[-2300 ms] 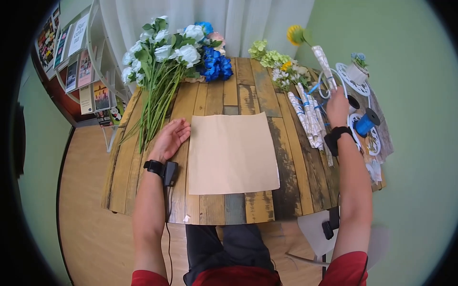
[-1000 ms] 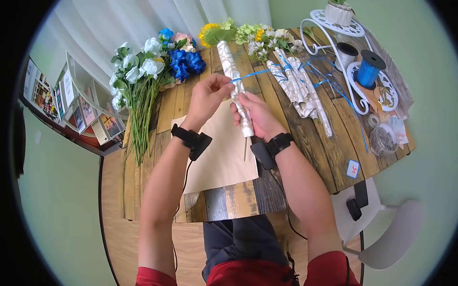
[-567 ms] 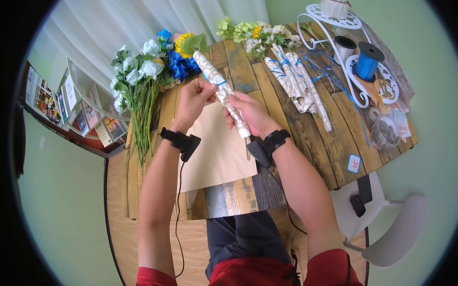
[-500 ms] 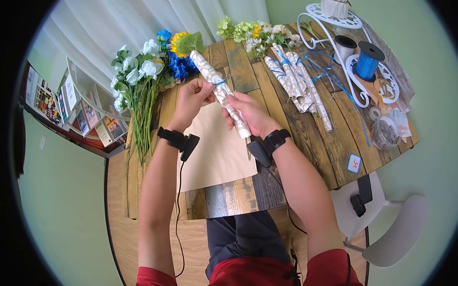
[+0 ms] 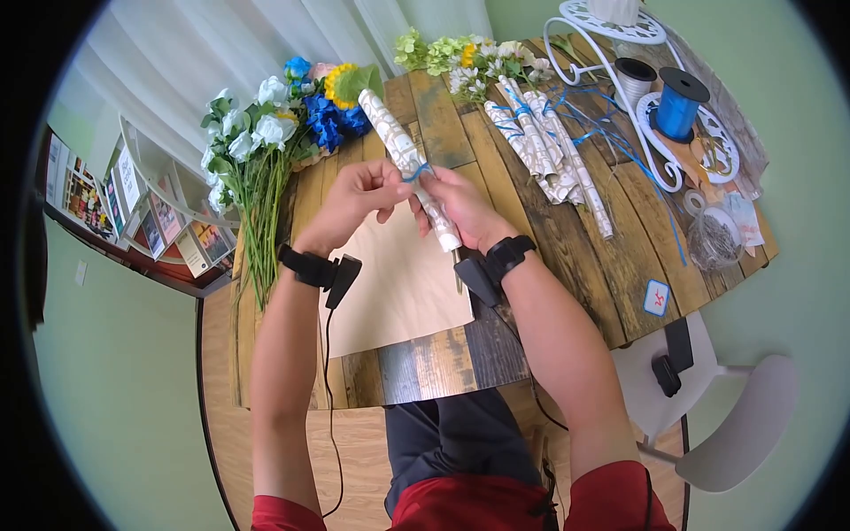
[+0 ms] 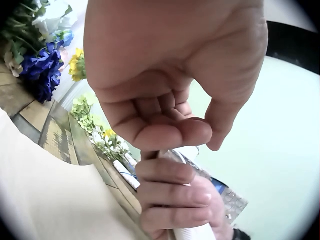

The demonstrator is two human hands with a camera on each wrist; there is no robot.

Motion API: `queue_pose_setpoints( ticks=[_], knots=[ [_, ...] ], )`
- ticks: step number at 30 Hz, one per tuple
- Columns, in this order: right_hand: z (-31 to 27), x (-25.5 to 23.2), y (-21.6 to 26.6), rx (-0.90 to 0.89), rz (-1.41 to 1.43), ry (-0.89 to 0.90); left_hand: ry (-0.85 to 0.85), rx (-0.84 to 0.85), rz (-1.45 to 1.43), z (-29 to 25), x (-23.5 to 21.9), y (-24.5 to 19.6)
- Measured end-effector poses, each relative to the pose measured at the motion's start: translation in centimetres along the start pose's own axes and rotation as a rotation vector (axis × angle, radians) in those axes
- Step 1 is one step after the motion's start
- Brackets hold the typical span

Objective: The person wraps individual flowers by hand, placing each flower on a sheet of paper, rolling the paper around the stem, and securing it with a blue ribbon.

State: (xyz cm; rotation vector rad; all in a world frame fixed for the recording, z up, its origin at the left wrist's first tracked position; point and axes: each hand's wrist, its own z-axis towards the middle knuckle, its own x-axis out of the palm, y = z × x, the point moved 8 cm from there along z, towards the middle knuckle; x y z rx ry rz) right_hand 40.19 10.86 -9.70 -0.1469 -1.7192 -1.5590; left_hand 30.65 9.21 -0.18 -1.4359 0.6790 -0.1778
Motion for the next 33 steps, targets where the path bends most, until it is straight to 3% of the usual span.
queue_pose_setpoints(
  ticks=[1, 4, 6, 7, 8, 11, 14, 16, 17, 19, 20, 22, 23, 26, 27, 30, 32, 33],
  knots=[
    [-0.1, -0.1, 0.3, -0.024, -0.001, -0.004, 0.005, 0.0, 0.0, -0.2, -0.1, 0.1],
    [-0.3, -0.6, 1.3, -0.06, 0.109, -0.017, -0.217, 0.276, -0.43, -0.9, -3.6, -0.8],
    [-0.5, -1.2, 2.1, -0.093, 0.151, -0.028, -0.515, 0.351, -0.755, -0.8, -7.6, 0.9],
    [-0.6, -1.4, 2.9, -0.139, 0.235, -0.002, -0.65, 0.283, -0.74, -0.9, -8.8, 2.6],
    [-0.7, -1.7, 3.6, -0.184, 0.317, 0.026, -0.648, 0.287, -0.742, -0.3, -8.7, 3.8],
    [-1.6, -1.3, 5.9, -0.238, 0.438, 0.141, -0.588, 0.059, -0.456, 2.3, -6.1, 6.9],
    [-2.1, -1.3, 6.7, -0.276, 0.53, 0.248, -0.41, -0.043, -0.373, 5.6, -1.1, 6.3],
    [-2.3, -1.3, 7.0, -0.283, 0.567, 0.254, -0.194, -0.216, -0.174, 6.3, 2.4, 4.7],
    [-2.3, -1.3, 7.0, -0.281, 0.564, 0.255, -0.196, -0.214, -0.177, 6.5, 2.6, 4.5],
    [-2.3, -1.3, 6.8, -0.27, 0.478, 0.233, -0.27, -0.276, 0.232, 6.6, 2.0, 4.4],
    [-2.2, -1.2, 6.6, -0.272, 0.481, 0.231, -0.267, -0.278, 0.234, 6.6, 1.9, 4.3],
    [-2.0, -0.8, 5.3, -0.164, 0.472, 0.265, -0.324, -0.133, -0.356, 6.3, 1.3, 3.6],
    [-1.7, -1.0, 4.2, -0.118, 0.445, 0.285, -0.326, -0.14, -0.354, 6.0, 1.1, 3.6],
    [-2.2, 1.3, 2.6, 0.007, 0.355, 0.396, -0.082, -0.001, -0.579, 5.2, 2.3, 1.1],
    [-2.3, 2.0, 2.2, 0.068, 0.352, 0.422, -0.157, -0.006, -0.642, 4.8, 2.2, 0.6],
    [-2.3, 2.5, 1.5, 0.119, 0.155, 0.305, -0.191, 0.04, -0.613, 3.7, 0.6, 1.2],
    [-1.9, 2.8, 0.9, 0.14, 0.177, 0.373, -0.207, 0.063, -0.6, 3.4, 0.1, 1.4],
    [-1.6, 2.4, 0.9, 0.138, 0.213, 0.243, -0.361, 0.08, -0.458, 3.0, -0.9, 1.5]
  ],
)
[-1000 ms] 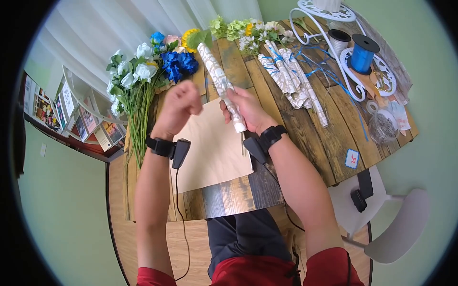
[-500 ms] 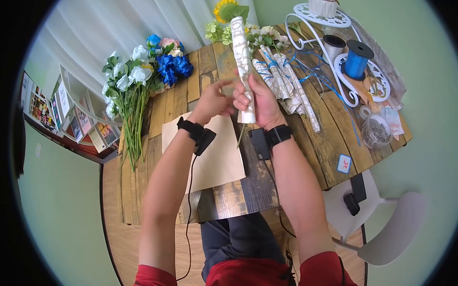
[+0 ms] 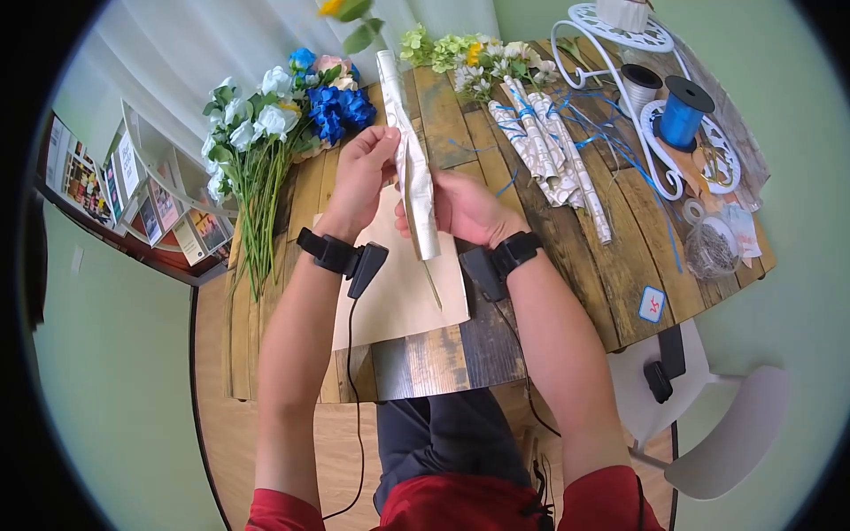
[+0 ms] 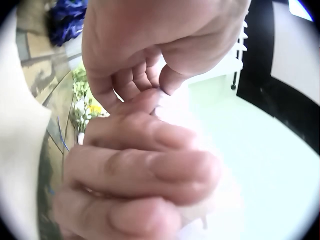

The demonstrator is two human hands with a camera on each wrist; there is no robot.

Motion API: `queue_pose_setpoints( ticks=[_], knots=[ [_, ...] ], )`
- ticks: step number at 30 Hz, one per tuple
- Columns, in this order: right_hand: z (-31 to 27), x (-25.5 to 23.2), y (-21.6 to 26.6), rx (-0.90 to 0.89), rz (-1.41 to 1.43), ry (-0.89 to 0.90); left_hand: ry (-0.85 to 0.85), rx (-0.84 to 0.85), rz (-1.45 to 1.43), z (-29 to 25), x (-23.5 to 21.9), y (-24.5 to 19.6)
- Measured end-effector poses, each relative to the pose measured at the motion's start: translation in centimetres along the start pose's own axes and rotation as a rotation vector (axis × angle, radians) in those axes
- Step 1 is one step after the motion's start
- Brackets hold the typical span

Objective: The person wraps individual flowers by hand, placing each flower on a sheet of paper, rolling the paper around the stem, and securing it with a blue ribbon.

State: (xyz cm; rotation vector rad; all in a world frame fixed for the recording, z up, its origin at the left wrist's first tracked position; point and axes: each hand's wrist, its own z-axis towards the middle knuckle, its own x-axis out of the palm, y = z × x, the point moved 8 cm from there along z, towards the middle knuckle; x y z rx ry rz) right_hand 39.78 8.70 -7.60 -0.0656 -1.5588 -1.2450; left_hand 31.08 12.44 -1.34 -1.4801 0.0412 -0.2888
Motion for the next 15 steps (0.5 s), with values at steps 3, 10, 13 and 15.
queue_pose_setpoints(
  ticks=[3, 10, 13, 15],
  knots=[
    [0.9, -2.1, -0.2, -0.032, 0.027, -0.062, -0.163, 0.076, 0.192, -0.5, -2.2, -0.6],
    [0.5, -2.2, 1.6, -0.287, -0.365, -0.32, -0.096, -0.009, 0.312, -2.6, -1.8, 2.8],
    [0.4, -4.3, 2.0, -0.372, -0.204, -0.378, 0.006, -0.059, 0.46, -3.9, -1.4, 3.9],
    [0.4, -5.1, 2.1, -0.383, -0.147, -0.376, 0.048, -0.116, 0.576, -5.0, -1.1, 4.2]
  ],
)
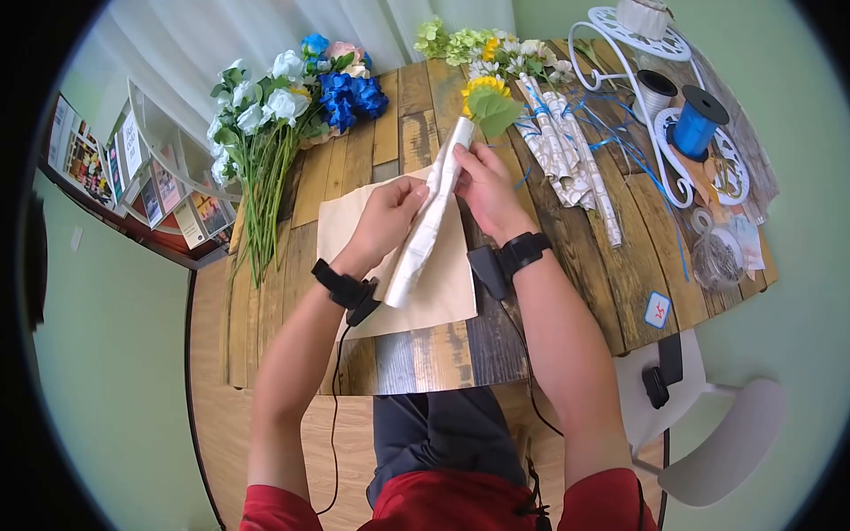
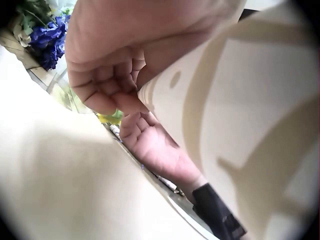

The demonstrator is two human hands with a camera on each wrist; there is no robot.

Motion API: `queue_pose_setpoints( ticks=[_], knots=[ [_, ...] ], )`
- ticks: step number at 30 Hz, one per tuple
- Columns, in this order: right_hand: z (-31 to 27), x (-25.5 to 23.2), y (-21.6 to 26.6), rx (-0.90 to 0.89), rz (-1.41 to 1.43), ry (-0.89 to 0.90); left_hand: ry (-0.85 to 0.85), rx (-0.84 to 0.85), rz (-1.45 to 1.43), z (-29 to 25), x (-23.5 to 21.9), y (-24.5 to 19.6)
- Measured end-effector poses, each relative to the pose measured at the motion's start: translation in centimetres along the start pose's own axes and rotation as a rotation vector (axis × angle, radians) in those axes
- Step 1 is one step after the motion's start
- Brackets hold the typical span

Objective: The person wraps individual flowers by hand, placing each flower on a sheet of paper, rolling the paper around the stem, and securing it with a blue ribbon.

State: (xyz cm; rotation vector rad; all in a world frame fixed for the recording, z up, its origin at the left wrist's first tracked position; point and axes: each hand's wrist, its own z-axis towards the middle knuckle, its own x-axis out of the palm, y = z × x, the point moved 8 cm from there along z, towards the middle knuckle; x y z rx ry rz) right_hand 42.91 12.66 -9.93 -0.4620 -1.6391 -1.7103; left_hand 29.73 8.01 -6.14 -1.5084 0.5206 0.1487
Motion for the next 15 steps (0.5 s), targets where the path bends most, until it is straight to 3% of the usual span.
queue_pose_setpoints(
  ticks=[2, 4, 5, 7, 9, 13, 15],
  knots=[
    [-0.1, -0.7, 0.4, -0.042, -0.048, -0.085, -0.011, -0.026, -0.045, -1.1, 0.4, -0.6],
    [-0.2, -0.8, 0.5, -0.041, -0.05, -0.128, -0.043, -0.03, 0.134, -2.3, 0.2, -1.5],
    [-0.3, -0.8, 0.6, -0.037, -0.009, -0.137, -0.051, 0.058, 0.321, -2.6, 0.0, -2.1],
    [-0.2, -1.2, 0.5, -0.033, 0.031, -0.145, -0.048, -0.006, 0.203, -2.6, -0.4, -0.8],
    [0.2, -0.8, 0.9, -0.046, 0.249, 0.036, -0.048, -0.07, 0.086, -2.6, -0.9, 0.5],
    [0.1, -0.7, 1.3, 0.049, 0.444, 0.131, -0.183, -0.057, 0.155, -3.8, -2.8, 0.6],
    [0.1, -1.7, 1.5, 0.032, 0.428, -0.038, -0.249, -0.035, 0.179, -4.7, -3.6, 0.5]
  ],
)
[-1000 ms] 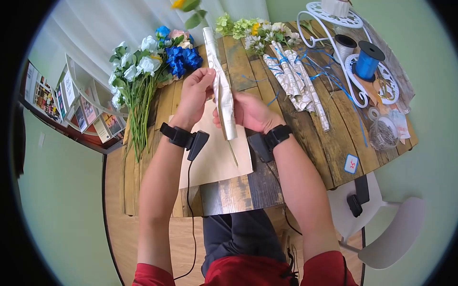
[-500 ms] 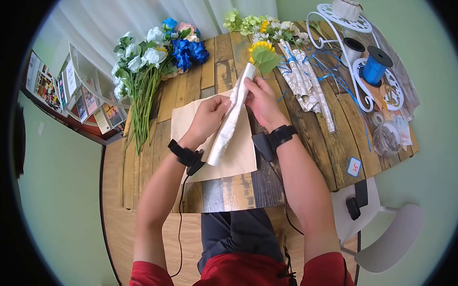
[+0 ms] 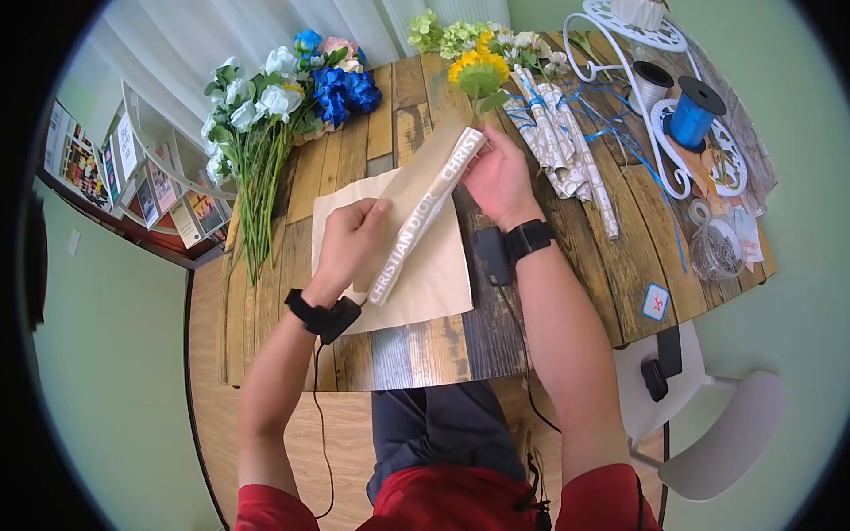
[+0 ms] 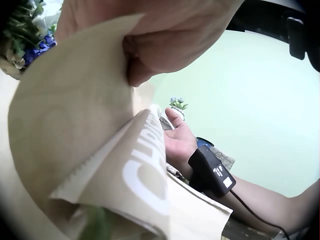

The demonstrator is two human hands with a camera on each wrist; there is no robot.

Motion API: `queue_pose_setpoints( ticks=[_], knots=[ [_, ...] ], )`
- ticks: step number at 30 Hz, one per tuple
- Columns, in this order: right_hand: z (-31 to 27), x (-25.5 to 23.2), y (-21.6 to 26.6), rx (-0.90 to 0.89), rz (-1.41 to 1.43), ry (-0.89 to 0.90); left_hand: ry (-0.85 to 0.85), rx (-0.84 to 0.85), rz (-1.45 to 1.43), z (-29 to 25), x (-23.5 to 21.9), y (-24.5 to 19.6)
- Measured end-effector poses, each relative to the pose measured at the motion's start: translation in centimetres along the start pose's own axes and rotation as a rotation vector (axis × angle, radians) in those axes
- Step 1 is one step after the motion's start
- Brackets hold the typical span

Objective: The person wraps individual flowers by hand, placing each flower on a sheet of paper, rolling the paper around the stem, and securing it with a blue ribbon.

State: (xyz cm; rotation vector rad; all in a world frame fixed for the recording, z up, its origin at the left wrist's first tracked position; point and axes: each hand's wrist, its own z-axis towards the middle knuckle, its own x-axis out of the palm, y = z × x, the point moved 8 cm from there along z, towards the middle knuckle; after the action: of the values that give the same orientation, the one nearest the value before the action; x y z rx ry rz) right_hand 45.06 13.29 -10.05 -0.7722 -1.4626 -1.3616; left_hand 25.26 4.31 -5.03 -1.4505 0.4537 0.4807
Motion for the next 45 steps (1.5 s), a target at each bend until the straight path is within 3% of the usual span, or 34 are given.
queue_pose_setpoints(
  ticks=[7, 10, 12, 13, 15, 19, 21, 25, 27, 31, 33, 35, 37, 38, 39, 42, 45],
  knots=[
    [0.4, -0.4, -0.9, 0.033, -0.275, 0.027, -0.037, -0.059, 0.071, -1.7, -2.6, 1.9],
    [0.0, 0.0, -1.8, 0.138, -0.224, 0.002, -0.048, 0.022, 0.172, -2.5, -3.1, 0.6],
    [0.0, -0.2, -2.0, 0.171, -0.179, -0.028, -0.062, 0.248, 0.447, -3.4, -2.9, -2.0],
    [0.2, -0.6, -2.0, 0.171, -0.179, -0.027, -0.063, 0.248, 0.447, -3.5, -3.0, -2.2],
    [0.6, -1.1, -2.0, 0.161, -0.163, 0.014, -0.094, 0.436, 0.628, -4.2, -2.9, -3.7],
    [0.9, -2.9, -0.5, 0.04, -0.181, -0.112, -0.191, 0.44, 0.646, -2.5, -5.3, -1.7],
    [0.9, -3.2, 0.7, 0.003, -0.169, -0.085, -0.198, 0.01, 0.383, -0.5, -8.2, 1.7],
    [1.2, -3.0, 1.8, -0.089, -0.11, -0.004, -0.265, -0.119, 0.076, 2.4, -13.0, 9.5],
    [0.9, -1.9, 1.9, -0.081, -0.112, 0.034, -0.166, -0.22, -0.149, 2.0, -12.9, 10.6],
    [0.1, 0.4, 2.8, -0.141, -0.144, 0.123, -0.171, -0.148, 0.099, 1.3, -13.3, 9.6],
    [0.3, -0.3, 3.7, -0.179, -0.112, 0.069, -0.013, -0.053, -0.074, 0.8, -11.7, 8.5],
    [0.3, -1.5, 4.8, -0.221, -0.077, 0.008, 0.041, -0.035, -0.164, 0.7, -12.4, 8.5],
    [0.7, -1.6, 4.5, -0.139, 0.119, 0.178, -0.02, -0.123, -0.518, 1.1, -13.0, 9.8],
    [0.7, -2.1, 4.6, -0.141, 0.119, 0.18, -0.011, -0.065, -0.251, 1.3, -14.2, 10.1],
    [0.7, -2.1, 4.5, -0.108, 0.212, 0.198, -0.111, -0.023, -0.047, 1.0, -15.1, 8.9],
    [0.7, -2.0, 4.6, -0.049, 0.369, 0.201, -0.134, -0.018, -0.082, 1.3, -16.3, 10.8],
    [0.5, -1.6, 4.7, 0.015, 0.518, 0.237, -0.161, -0.135, -0.042, 1.1, -16.7, 13.2]
  ],
)
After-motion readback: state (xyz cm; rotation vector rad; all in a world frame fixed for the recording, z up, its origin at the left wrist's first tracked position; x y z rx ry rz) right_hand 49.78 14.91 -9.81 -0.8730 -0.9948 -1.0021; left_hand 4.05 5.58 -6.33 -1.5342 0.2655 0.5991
